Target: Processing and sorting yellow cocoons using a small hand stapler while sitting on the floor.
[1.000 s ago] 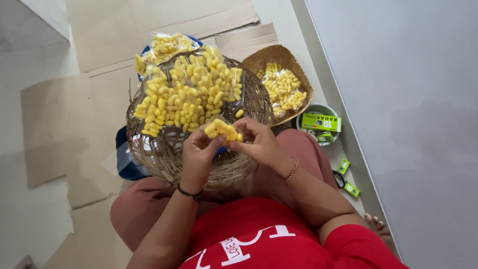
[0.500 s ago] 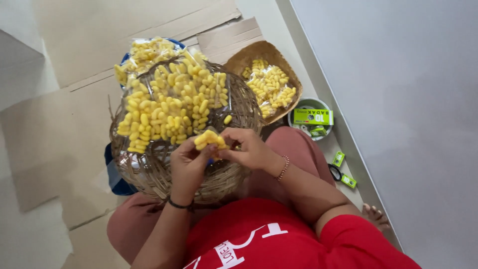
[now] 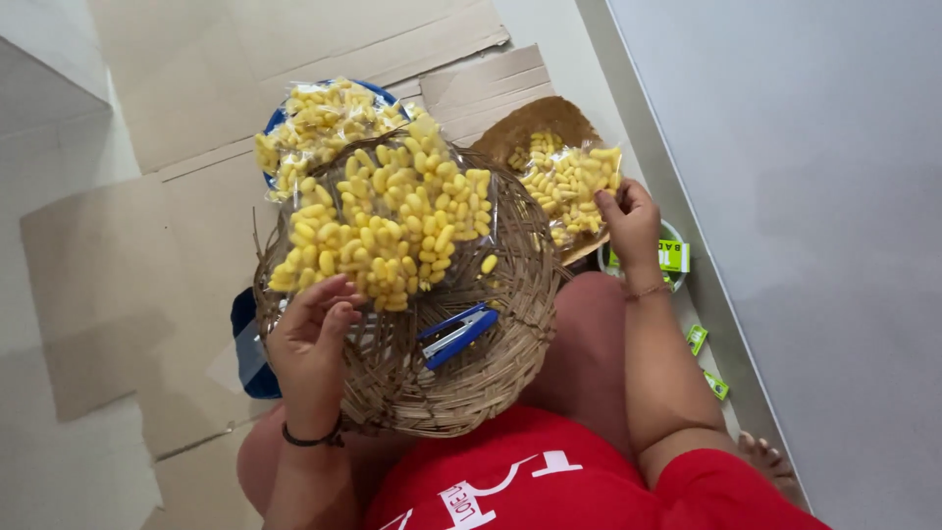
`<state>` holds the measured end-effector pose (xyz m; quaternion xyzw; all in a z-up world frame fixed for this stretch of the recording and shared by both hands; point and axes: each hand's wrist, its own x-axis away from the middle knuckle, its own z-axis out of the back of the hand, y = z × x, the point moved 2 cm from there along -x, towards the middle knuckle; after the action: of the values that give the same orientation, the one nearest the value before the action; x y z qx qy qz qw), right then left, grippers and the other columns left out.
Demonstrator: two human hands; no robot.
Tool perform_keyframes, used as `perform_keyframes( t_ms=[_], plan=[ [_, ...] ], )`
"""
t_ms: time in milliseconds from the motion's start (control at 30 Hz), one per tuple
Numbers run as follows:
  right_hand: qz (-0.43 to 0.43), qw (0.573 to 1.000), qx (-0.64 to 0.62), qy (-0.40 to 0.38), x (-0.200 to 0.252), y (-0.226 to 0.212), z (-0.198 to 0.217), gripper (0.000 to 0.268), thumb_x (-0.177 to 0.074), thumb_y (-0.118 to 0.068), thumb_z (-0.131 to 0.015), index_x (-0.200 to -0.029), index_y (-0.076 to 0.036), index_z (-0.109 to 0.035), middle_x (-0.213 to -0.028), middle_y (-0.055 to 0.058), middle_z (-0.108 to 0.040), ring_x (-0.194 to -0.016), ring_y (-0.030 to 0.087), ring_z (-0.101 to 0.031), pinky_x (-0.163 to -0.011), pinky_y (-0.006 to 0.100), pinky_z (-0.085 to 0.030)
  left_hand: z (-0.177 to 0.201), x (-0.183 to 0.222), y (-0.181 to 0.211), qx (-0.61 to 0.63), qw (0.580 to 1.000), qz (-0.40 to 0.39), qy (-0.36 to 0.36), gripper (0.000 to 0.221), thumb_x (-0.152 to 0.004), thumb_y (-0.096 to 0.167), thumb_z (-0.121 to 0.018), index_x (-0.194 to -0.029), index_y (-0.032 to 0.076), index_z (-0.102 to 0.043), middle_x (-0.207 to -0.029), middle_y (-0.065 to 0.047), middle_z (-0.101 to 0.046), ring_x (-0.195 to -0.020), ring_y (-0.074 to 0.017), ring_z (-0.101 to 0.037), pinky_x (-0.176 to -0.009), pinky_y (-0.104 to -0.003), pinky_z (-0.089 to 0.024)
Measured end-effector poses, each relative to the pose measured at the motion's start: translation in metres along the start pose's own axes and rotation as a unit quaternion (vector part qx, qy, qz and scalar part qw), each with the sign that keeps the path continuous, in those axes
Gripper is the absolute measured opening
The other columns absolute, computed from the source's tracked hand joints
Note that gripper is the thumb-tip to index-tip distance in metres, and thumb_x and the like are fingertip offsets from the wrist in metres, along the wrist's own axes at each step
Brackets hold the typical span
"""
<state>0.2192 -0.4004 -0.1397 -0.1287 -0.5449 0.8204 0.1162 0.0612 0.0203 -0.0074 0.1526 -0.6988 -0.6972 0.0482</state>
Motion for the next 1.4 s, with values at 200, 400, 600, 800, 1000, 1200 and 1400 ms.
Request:
perform_keyframes(
  t_ms=[200, 400, 600, 800, 1000, 1200, 1400],
  plan=[
    [0.089, 0.988, 0.101, 0.078, -0.009, -0.007, 0.0, 0.05, -0.097, -0.028, -0.079, -0.139, -0.008, -0.062, -0.127, 0.025, -0.06, -0.107, 0.041, -0.067, -0.089, 0.048, -0.058, 0.009, 0.001, -0.013, 0.007, 1.0, -0.002, 0.005, 0.031, -0.1, 0.008, -0.066, -0.127, -0.006, -0.067, -0.107, -0.024, -0.071, -0.095, -0.0275, -0.07, -0.083, -0.04, -0.058],
    [0.191, 0.976, 0.061, -0.081, 0.044, -0.1, -0.016, 0.017, -0.094, -0.016, -0.081, -0.111, -0.02, -0.079, -0.095, -0.002, -0.075, -0.079, 0.016, -0.071, -0.067, 0.024, -0.057, 0.025, 0.005, 0.004, -0.077, 0.997, -0.008, -0.016, 0.029, -0.092, 0.006, -0.075, -0.121, 0.001, -0.073, -0.105, -0.019, -0.074, -0.095, -0.0291, -0.074, -0.082, -0.04, -0.06],
    [0.365, 0.871, 0.225, -0.239, 0.102, -0.179, -0.05, 0.009, -0.09, -0.015, -0.071, -0.097, -0.021, -0.076, -0.1, 0.0, -0.077, -0.085, 0.029, -0.074, -0.069, 0.04, -0.059, 0.025, 0.009, 0.021, -0.237, 0.971, -0.018, -0.016, 0.056, -0.083, 0.013, -0.085, -0.134, 0.001, -0.066, -0.111, -0.023, -0.074, -0.092, -0.039, -0.075, -0.077, -0.043, -0.061],
    [0.376, 0.825, 0.339, -0.251, 0.113, -0.16, -0.071, 0.01, -0.094, -0.018, -0.063, -0.098, -0.019, -0.072, -0.107, -0.005, -0.071, -0.084, 0.028, -0.074, -0.067, 0.038, -0.061, 0.005, -0.012, 0.011, -0.398, 0.915, -0.041, -0.059, 0.067, -0.08, 0.029, -0.087, -0.139, 0.011, -0.062, -0.116, -0.016, -0.075, -0.099, -0.0392, -0.073, -0.082, -0.052, -0.058],
    [0.377, 0.823, 0.316, -0.284, 0.116, -0.163, -0.063, 0.011, -0.087, -0.021, -0.072, -0.097, -0.018, -0.069, -0.093, 0.001, -0.069, -0.084, 0.031, -0.074, -0.072, 0.04, -0.06, -0.015, -0.024, 0.013, -0.47, 0.877, -0.068, -0.073, 0.078, -0.082, 0.031, -0.085, -0.149, 0.011, -0.05, -0.116, -0.013, -0.073, -0.103, -0.0363, -0.072, -0.082, -0.049, -0.057],
    [0.296, 0.907, 0.119, -0.276, 0.128, -0.177, -0.06, 0.023, -0.086, -0.017, -0.079, -0.108, -0.017, -0.072, -0.087, 0.005, -0.071, -0.085, 0.028, -0.075, -0.073, 0.037, -0.061, -0.017, -0.025, -0.011, -0.407, 0.906, -0.076, -0.09, 0.072, -0.073, 0.021, -0.087, -0.139, 0.016, -0.058, -0.091, 0.0, -0.071, -0.092, -0.027, -0.07, -0.083, -0.044, -0.053],
    [0.363, 0.891, 0.006, -0.274, 0.136, -0.198, -0.074, 0.013, -0.085, -0.008, -0.079, -0.096, -0.012, -0.073, -0.095, 0.004, -0.073, -0.082, 0.025, -0.073, -0.076, 0.033, -0.06, -0.019, -0.019, -0.032, -0.301, 0.948, -0.012, -0.107, 0.041, -0.07, 0.026, -0.091, -0.107, 0.017, -0.076, -0.088, -0.003, -0.07, -0.087, -0.0253, -0.072, -0.077, -0.037, -0.058]
  ],
)
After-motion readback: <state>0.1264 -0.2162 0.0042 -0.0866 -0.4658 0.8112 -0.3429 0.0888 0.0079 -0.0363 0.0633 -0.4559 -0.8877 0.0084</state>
